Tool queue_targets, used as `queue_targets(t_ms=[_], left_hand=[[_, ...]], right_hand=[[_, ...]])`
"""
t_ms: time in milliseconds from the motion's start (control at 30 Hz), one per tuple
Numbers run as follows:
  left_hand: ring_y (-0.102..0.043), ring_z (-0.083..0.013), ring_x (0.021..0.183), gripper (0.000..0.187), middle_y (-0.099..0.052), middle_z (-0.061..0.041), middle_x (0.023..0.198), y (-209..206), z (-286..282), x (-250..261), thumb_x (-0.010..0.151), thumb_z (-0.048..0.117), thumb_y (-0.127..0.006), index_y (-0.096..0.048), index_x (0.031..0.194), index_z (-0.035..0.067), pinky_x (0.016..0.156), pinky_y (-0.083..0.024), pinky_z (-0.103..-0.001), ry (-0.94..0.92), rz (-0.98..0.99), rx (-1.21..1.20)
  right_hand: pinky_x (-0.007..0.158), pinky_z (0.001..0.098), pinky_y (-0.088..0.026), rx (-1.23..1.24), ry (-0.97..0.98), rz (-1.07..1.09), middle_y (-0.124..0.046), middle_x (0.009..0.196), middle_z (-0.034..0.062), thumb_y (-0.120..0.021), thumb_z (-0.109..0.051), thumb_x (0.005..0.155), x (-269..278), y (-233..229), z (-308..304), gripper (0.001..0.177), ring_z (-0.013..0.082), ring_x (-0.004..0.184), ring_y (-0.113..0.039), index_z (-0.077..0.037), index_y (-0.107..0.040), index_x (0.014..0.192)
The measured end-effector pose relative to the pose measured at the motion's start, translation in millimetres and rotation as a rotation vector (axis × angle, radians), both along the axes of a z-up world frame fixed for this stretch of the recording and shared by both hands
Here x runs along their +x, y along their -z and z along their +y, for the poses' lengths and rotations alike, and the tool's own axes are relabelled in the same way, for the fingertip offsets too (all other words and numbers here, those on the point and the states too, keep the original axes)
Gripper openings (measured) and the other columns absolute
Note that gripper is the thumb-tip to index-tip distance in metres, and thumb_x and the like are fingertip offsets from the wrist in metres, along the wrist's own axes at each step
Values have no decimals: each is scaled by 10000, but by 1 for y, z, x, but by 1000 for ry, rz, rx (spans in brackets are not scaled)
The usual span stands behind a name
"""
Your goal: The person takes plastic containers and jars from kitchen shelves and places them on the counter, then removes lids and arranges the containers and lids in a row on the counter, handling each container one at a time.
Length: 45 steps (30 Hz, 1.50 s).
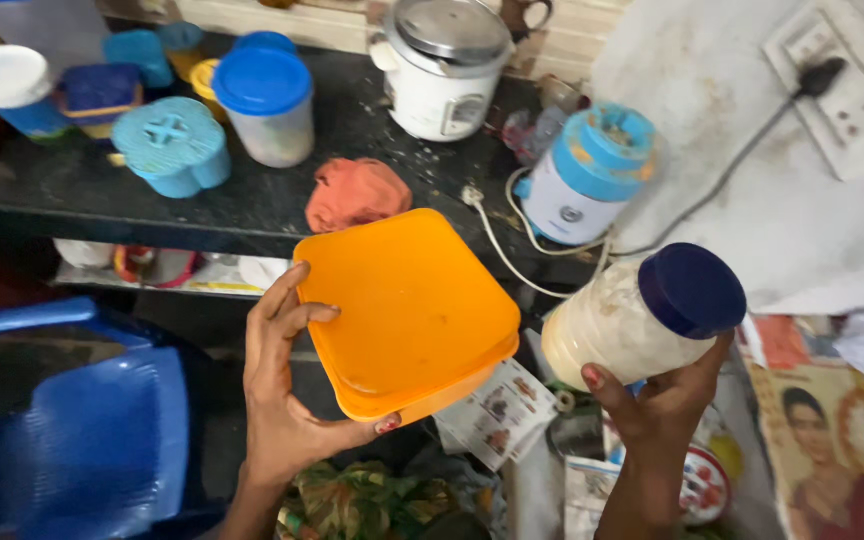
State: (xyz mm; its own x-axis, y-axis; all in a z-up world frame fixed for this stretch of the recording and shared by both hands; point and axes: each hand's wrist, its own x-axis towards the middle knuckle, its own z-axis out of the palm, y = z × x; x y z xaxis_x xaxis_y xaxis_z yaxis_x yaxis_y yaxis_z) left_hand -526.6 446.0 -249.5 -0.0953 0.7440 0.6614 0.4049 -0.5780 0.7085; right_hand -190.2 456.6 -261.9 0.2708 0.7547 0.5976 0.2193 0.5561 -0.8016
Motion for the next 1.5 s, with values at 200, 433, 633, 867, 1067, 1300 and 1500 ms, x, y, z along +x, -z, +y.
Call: queue_targets(t_ms=[200, 433, 633, 867, 1067, 1300, 1500], left_hand=[[-469, -423, 1449, 905, -439, -267, 1528, 10, 28, -89, 496, 419, -961, -592, 1236, 52, 1183, -418, -530, -111, 44, 14], [-450, -426, 1448, 905, -433, -256, 1520, 21, 52, -187, 486, 393, -964, -586, 1235, 54, 1176, -400, -531, -228, 67, -27], [-439, -425, 1450, 880, -425, -260, 1532, 32, 64, -243, 497, 335, -956, -573, 1240, 59, 1172, -409, -535, -344, 107, -25], [-457, -408, 1434, 853, -440, -228, 1544, 47, 101, -280, 541, 333, -957, -567, 1251, 64, 1118, -457, -510, -550, 44, -53], [-463, -413, 1412, 829, -442, -228, 1540, 73, 154, -314, 553, 342, -957, -575, 1240, 78, 1106, -450, -509, -640, 61, -102], [-435, -433, 1453, 840, -427, -222, 1555, 77, 234, -346, 567, 332, -952, -558, 1262, 73, 1171, -424, -543, -685, 95, -74], [-435, -393, 1459, 848, -386, -197, 1577, 100, 287, -342, 599, 338, -950, -545, 1299, 80, 1124, -468, -504, -669, -56, -125]], right_hand=[[1137, 405, -524, -56, -66, 20, -524, 1446, 137, -927, -203, 693, -88, 6, 49, 1124, 257, 1337, -590, -30, -260, 1582], [1086, 414, -538, -68, -161, -15, -529, 1412, 148, -910, -189, 691, -202, 19, 108, 1070, 254, 1296, -594, -27, -289, 1547], [1039, 411, -563, -144, -216, -83, -562, 1354, 147, -904, -161, 678, -255, 28, 136, 979, 254, 1223, -638, -23, -351, 1473], [1060, 412, -537, -131, -276, -97, -556, 1343, 144, -900, -134, 676, -290, 31, 194, 966, 254, 1235, -618, -38, -358, 1470], [1077, 398, -524, -134, -398, -46, -556, 1358, 135, -913, -161, 731, -331, 65, 270, 944, 244, 1261, -598, -31, -354, 1482], [1002, 407, -526, -207, -230, -295, -626, 1279, 175, -940, -218, 611, -369, 118, 354, 957, 281, 1166, -643, 2, -459, 1409], [993, 408, -543, -260, -319, -349, -625, 1301, 170, -944, -256, 623, -386, 167, 404, 993, 288, 1191, -653, -1, -429, 1432]])
